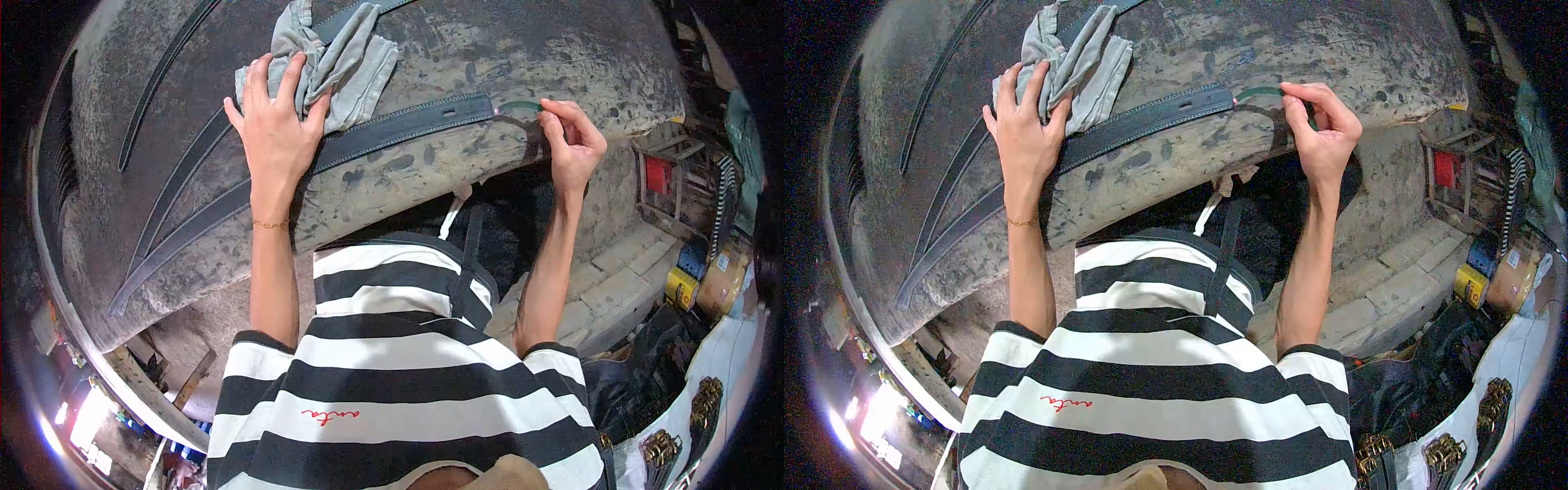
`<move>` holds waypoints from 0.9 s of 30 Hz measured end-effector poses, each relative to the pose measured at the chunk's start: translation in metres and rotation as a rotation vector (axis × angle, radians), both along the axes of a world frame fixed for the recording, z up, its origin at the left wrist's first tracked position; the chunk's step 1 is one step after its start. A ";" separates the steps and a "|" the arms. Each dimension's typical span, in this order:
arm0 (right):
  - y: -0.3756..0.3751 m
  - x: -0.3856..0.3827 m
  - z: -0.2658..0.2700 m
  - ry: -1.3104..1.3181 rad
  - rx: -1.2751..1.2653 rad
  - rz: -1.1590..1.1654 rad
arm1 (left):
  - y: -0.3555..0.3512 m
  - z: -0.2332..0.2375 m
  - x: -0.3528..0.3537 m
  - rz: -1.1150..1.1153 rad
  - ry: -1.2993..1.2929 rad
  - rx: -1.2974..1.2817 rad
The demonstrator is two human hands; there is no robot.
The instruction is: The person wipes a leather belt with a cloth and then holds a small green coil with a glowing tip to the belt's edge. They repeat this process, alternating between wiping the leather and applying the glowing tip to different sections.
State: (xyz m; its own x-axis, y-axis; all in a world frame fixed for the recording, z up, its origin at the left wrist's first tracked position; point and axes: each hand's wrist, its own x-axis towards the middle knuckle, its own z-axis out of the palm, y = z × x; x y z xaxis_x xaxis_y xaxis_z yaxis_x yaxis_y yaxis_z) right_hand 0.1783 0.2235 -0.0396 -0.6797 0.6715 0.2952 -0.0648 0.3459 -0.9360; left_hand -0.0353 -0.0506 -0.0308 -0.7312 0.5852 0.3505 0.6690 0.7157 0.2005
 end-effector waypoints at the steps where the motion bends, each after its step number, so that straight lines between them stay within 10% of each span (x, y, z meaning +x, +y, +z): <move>1: 0.000 0.000 0.000 0.001 0.000 0.000 | 0.000 0.000 0.000 0.007 -0.002 -0.008; 27: 0.001 0.001 0.001 -0.052 0.059 0.014 | 0.000 -0.003 -0.002 -0.003 -0.004 0.022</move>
State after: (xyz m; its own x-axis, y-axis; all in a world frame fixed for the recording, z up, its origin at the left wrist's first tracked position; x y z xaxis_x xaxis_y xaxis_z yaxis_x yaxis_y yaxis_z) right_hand 0.1789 0.2246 -0.0387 -0.7048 0.6439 0.2979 -0.0217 0.4001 -0.9162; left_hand -0.0370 -0.0510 -0.0335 -0.7308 0.5799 0.3602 0.6704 0.7090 0.2187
